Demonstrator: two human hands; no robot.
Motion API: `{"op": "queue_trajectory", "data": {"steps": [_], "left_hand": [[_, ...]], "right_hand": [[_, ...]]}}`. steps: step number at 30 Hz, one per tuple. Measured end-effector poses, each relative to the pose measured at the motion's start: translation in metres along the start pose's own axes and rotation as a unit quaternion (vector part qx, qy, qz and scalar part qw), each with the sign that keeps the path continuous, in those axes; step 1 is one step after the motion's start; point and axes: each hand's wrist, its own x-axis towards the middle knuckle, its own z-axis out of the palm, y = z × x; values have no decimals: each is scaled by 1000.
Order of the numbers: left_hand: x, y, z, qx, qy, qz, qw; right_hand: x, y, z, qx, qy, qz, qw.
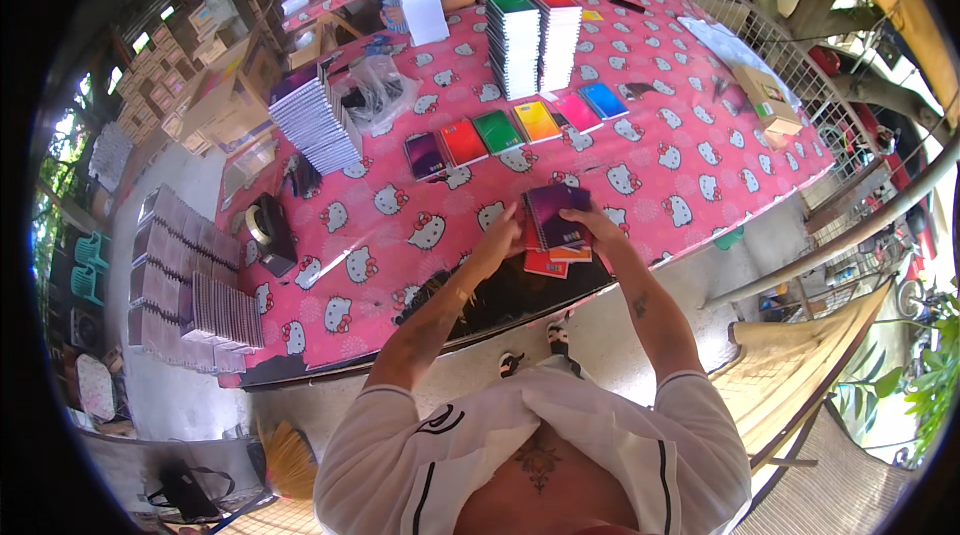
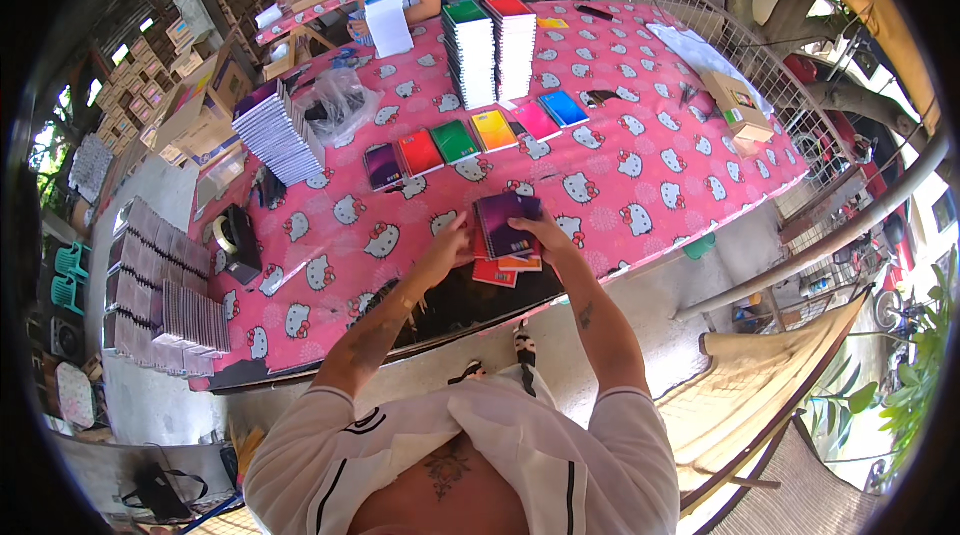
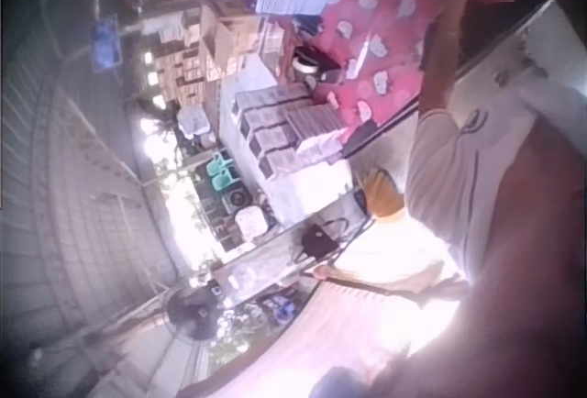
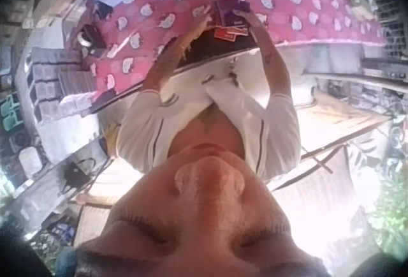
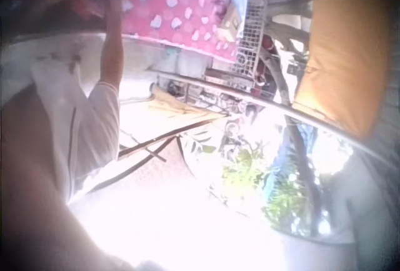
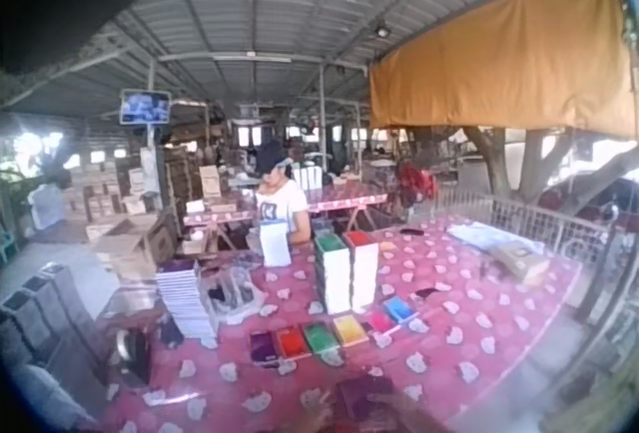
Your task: The person selects several colorful notebooks from a row on a table, stacks them together, and then places the stack into a plastic sleeve, using a piece of adhesive tape to seal the bag.
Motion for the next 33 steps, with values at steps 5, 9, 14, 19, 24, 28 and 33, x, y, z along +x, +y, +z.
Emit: {"op": "queue_trajectory", "data": {"steps": [5, 9, 14, 19, 24, 28, 33], "left_hand": [[-62, 49, 29, 538, -33, 377, 753], [-63, 54, 10, 402, -98, 411, 812], [-58, 52, 10, -13, 9, 160, 987], [-52, -2, 25, -115, 16, 150, 982], [-47, 20, 22, -59, 4, 141, 988], [-39, -1, 26, -9, 57, 136, 989], [-34, -7, 22, -27, 9, 100, 995]], "right_hand": [[-31, -6, -3, 40, -45, 187, 981], [-43, -15, 26, -7, -75, 141, 987], [-55, -11, 23, -205, -175, -255, 929], [-46, 49, 58, -159, -93, -192, 964], [-29, 52, 45, -229, -87, -306, 920], [-28, 57, 54, -185, -73, -278, 940], [-32, 65, 52, -128, -73, -243, 959]]}}
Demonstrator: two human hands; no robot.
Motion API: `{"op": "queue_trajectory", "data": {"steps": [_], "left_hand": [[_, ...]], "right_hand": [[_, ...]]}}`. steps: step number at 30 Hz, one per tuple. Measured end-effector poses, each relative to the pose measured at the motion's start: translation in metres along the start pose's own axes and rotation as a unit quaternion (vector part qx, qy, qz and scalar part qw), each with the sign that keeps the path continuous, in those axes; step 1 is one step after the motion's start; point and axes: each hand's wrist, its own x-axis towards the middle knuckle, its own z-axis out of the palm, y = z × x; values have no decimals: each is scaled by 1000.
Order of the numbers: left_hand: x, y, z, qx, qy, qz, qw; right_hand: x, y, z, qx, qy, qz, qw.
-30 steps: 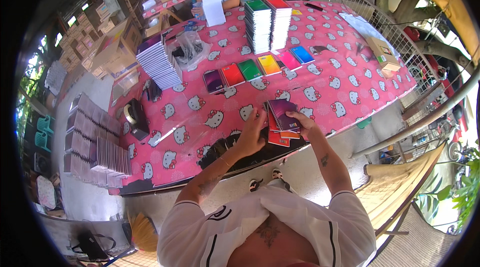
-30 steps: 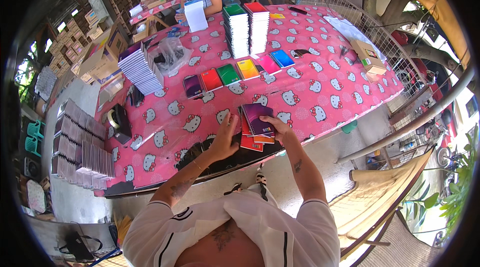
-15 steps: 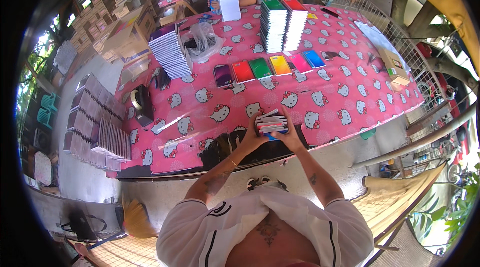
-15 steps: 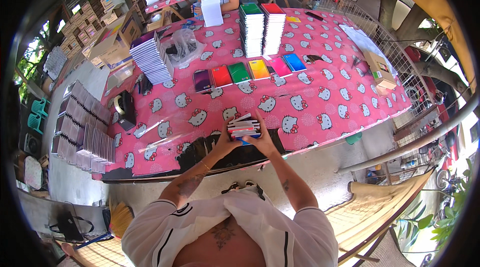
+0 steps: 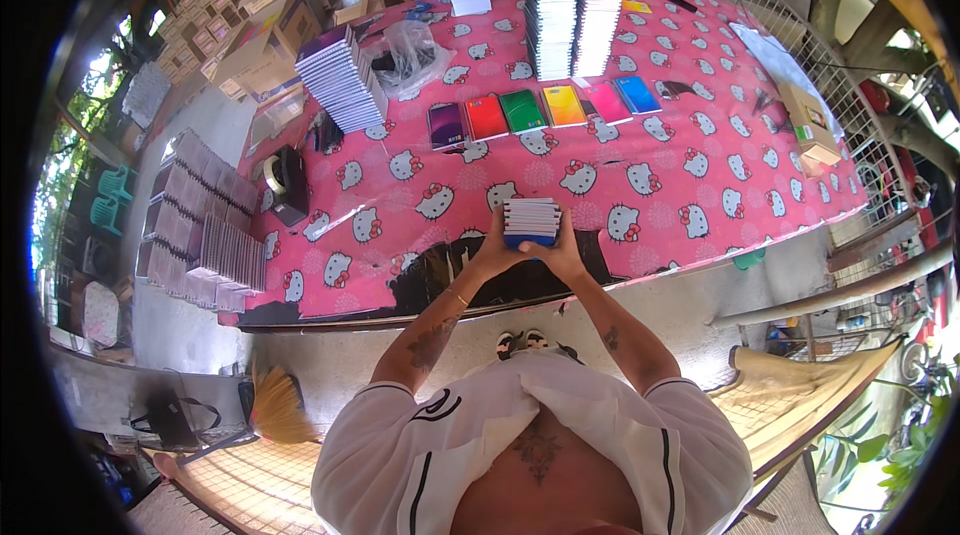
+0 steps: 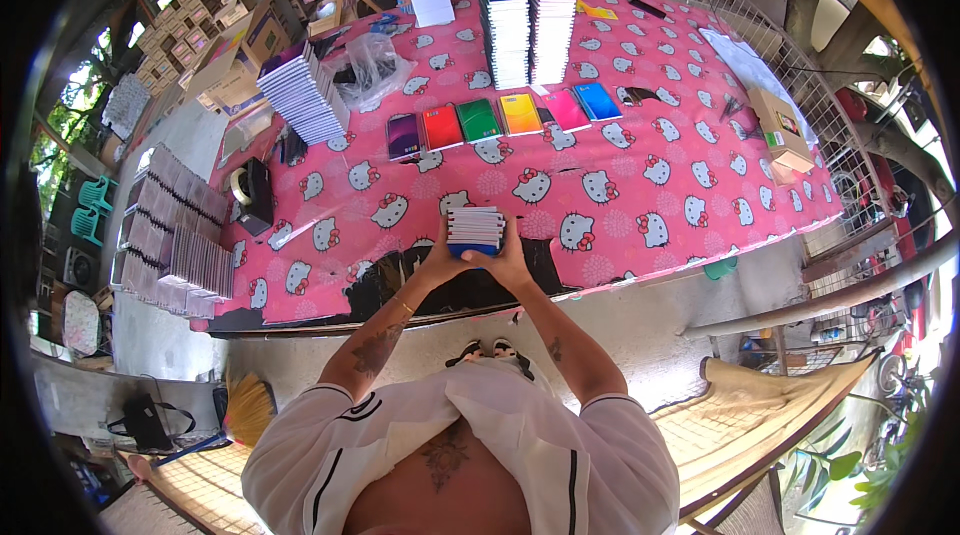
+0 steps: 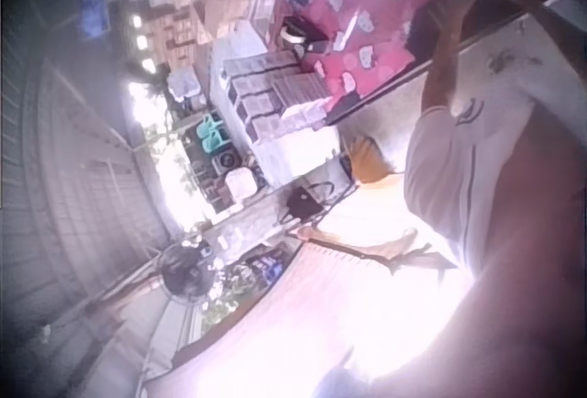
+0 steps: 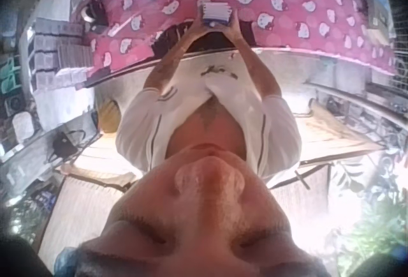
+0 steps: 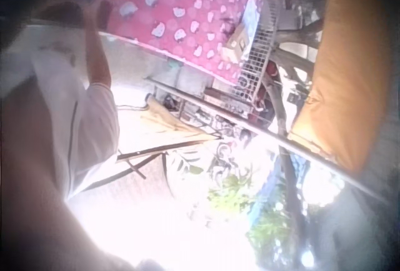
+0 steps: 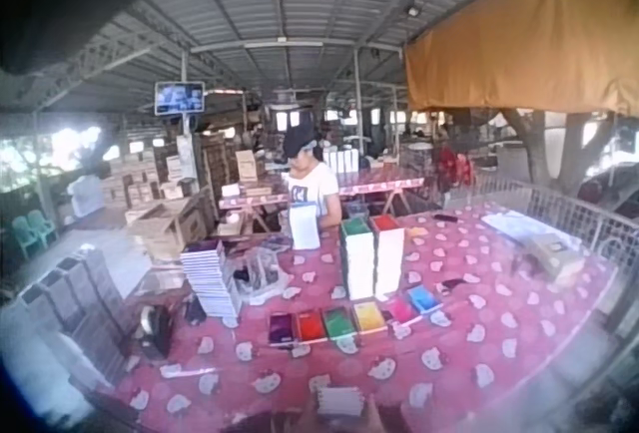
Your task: The person selects several colorful notebooks from a row on a table, stacks them together, and then places the stack into a plastic sleeve, using a piece of adhesive tape to seal the bag.
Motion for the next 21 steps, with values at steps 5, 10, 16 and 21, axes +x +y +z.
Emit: {"op": "queue_trajectory", "data": {"steps": [5, 10, 16, 21], "left_hand": [[-8, 3, -7, 62, -10, -2, 998], [-6, 21, -17, 212, -30, -70, 974], [0, 88, -14, 390, -80, -60, 915], [-1, 128, 54, 636, -5, 146, 758]], "right_hand": [[1, -4, -11, -116, -38, -11, 992], [-3, -3, -17, -132, -54, 14, 990], [4, 7, -30, -158, -73, -9, 985], [0, 12, -32, -137, -67, 35, 988]]}}
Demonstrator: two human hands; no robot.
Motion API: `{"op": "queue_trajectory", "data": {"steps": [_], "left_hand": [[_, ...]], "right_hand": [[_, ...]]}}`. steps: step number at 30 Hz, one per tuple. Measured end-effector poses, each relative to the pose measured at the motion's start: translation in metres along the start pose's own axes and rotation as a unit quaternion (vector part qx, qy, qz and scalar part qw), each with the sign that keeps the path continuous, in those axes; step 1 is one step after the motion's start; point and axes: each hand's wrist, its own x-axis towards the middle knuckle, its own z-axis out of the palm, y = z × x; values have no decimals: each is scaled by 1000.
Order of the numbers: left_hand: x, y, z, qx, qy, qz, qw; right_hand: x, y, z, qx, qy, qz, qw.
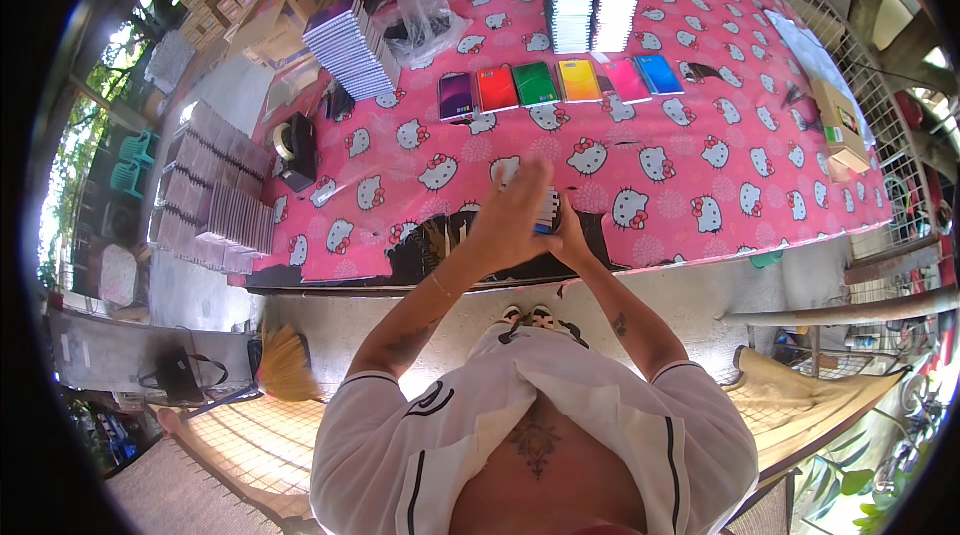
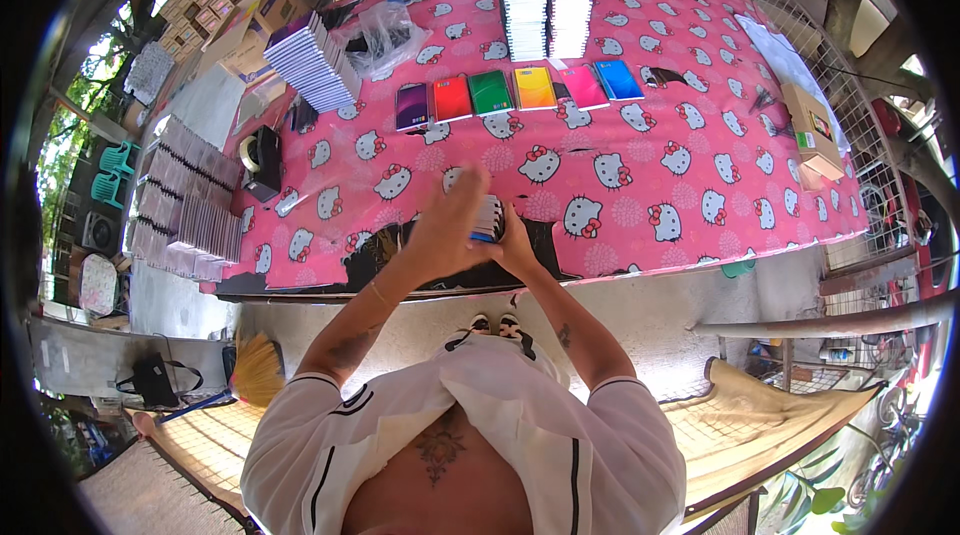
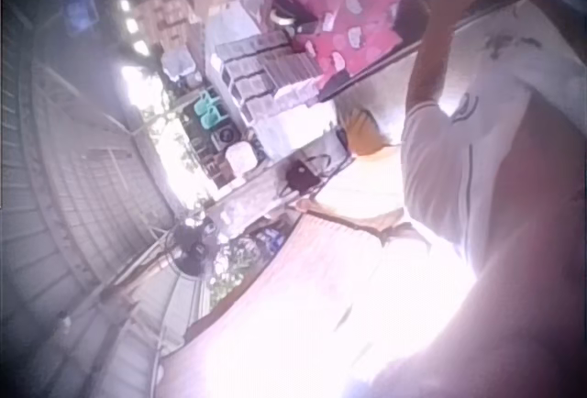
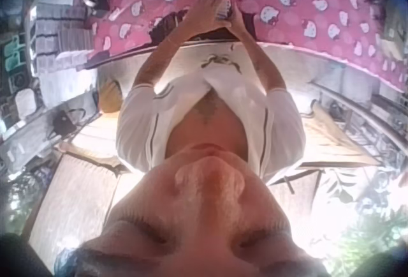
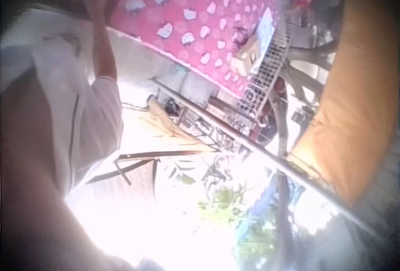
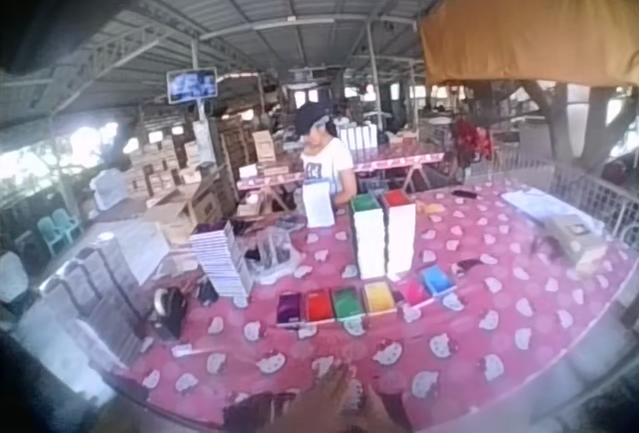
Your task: The person selects several colorful notebooks from a row on a table, stacks them together, and then places the stack into a plastic sleeve, using a piece of adhesive tape to seal the bag.
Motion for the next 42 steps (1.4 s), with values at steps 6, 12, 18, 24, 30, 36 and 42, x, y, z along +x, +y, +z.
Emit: {"op": "queue_trajectory", "data": {"steps": [6, 12, 18, 24, 30, 36, 42], "left_hand": [[3, -4, 15, 31, -92, -7, 995], [5, -10, 23, 50, -108, -4, 993], [13, -16, 18, 66, -100, 26, 992], [14, -32, 23, 61, -137, 76, 986], [-56, -49, -6, -56, -31, -147, 987], [-171, -123, -32, -430, 272, -477, 717], [-252, -209, -65, -451, 360, -558, 597]], "right_hand": [[6, -4, -8, -69, -17, -14, 997], [9, 1, -9, -130, -24, 3, 991], [7, 14, -6, -136, -29, -47, 989], [0, 5, -9, -133, -36, 27, 990], [15, -40, 14, -153, -173, -62, 971], [83, -47, 110, -72, -163, -101, 979], [113, -5, 241, -319, -195, -269, 888]]}}
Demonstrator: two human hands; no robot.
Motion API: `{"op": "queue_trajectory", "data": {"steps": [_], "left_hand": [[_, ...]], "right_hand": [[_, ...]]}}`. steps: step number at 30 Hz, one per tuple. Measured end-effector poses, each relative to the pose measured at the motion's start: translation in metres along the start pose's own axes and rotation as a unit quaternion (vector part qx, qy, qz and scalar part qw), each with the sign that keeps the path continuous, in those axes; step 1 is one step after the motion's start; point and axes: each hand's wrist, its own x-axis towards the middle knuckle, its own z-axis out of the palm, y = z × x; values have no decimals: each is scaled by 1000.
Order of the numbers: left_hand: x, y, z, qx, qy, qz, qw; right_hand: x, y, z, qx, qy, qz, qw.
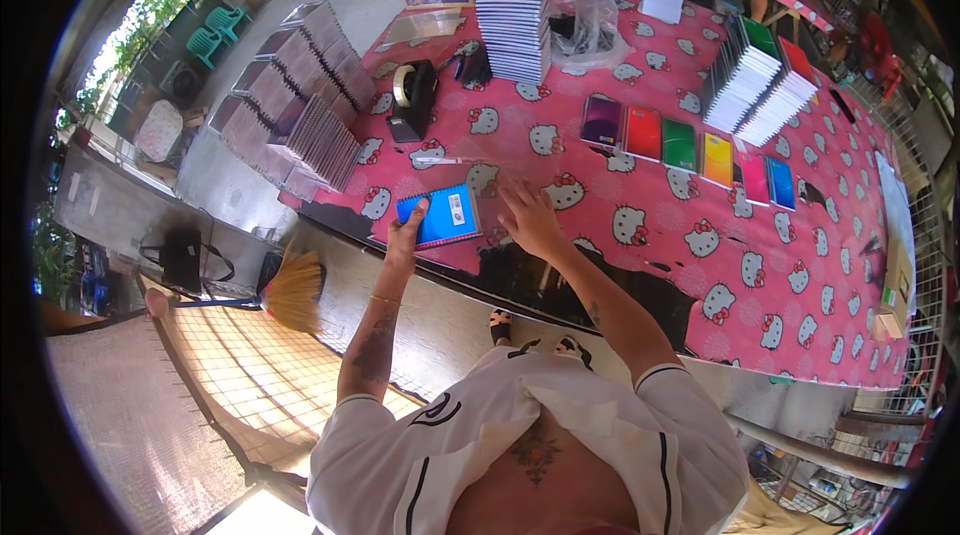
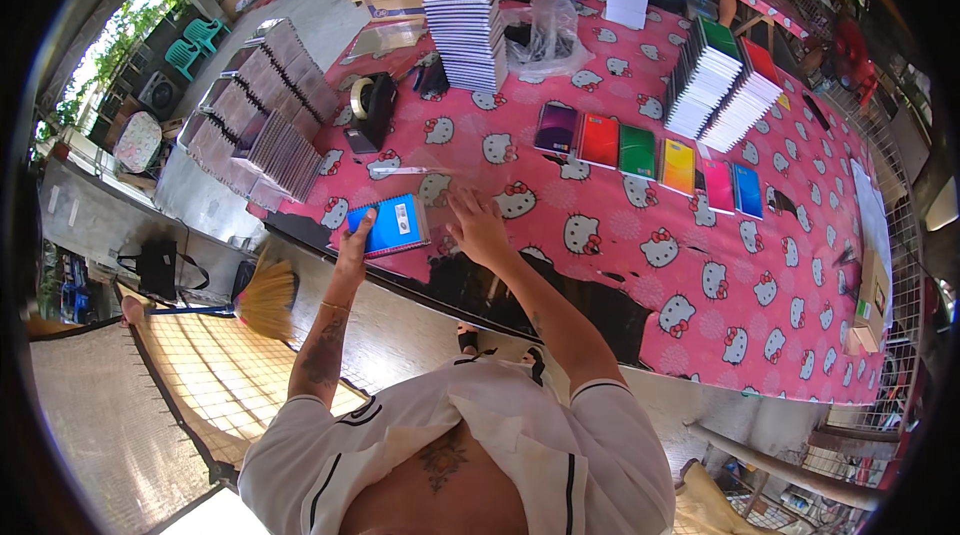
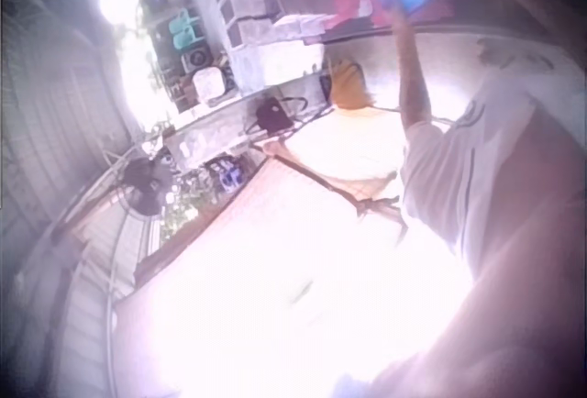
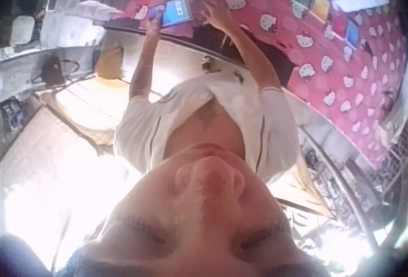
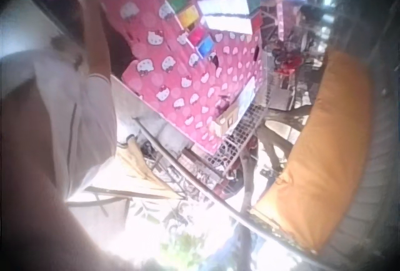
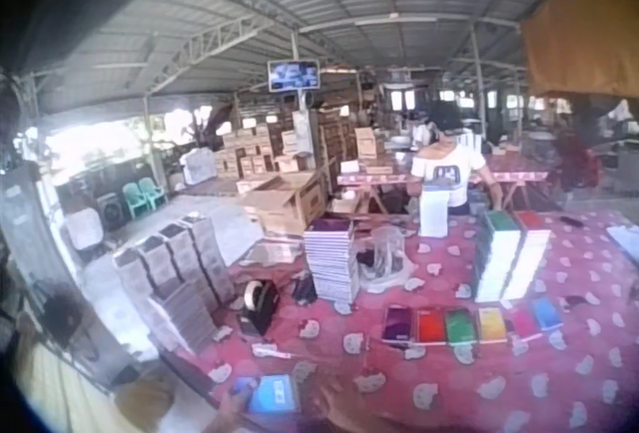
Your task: The person selects several colorful notebooks from a row on a table, stacks them together, and then places the stack into a plastic sleeve, using a piece of adhesive tape to seal the bag.
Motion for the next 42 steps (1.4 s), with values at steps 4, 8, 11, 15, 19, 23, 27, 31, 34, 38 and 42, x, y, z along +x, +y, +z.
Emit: {"op": "queue_trajectory", "data": {"steps": [4, 8, 11, 15, 19, 23, 27, 31, 34, 38, 42], "left_hand": [[20, 19, -35, 47, 2, 10, 999], [77, 11, -35, 74, -63, -60, 993], [106, 6, 10, 87, -116, -54, 988], [134, -1, 53, 129, -191, -81, 970], [151, 0, 56, 372, -206, -35, 904], [142, 6, 61, 521, -112, 68, 843], [144, 6, 55, 484, -104, 100, 863], [148, -1, 41, 389, -102, 65, 914], [164, -30, 8, 265, -95, 13, 960], [141, -38, -31, 118, -292, 61, 947], [100, -11, -81, 384, -386, 426, 722]], "right_hand": [[-17, -10, 17, -91, -103, -3, 990], [-45, -25, 5, -129, -114, 35, 984], [-50, -37, 5, -129, -118, 75, 982], [-52, -47, 5, -117, -121, 96, 981], [-46, -53, -1, -137, -100, 80, 982], [-10, -32, 7, 150, -9, 306, 940], [26, -16, 26, 397, 55, 454, 796], [30, -8, 38, 405, 66, 466, 784], [41, -30, 33, 413, 48, 491, 766], [0, -15, 18, 310, -9, 358, 880], [-29, -41, -4, 55, -172, 124, 976]]}}
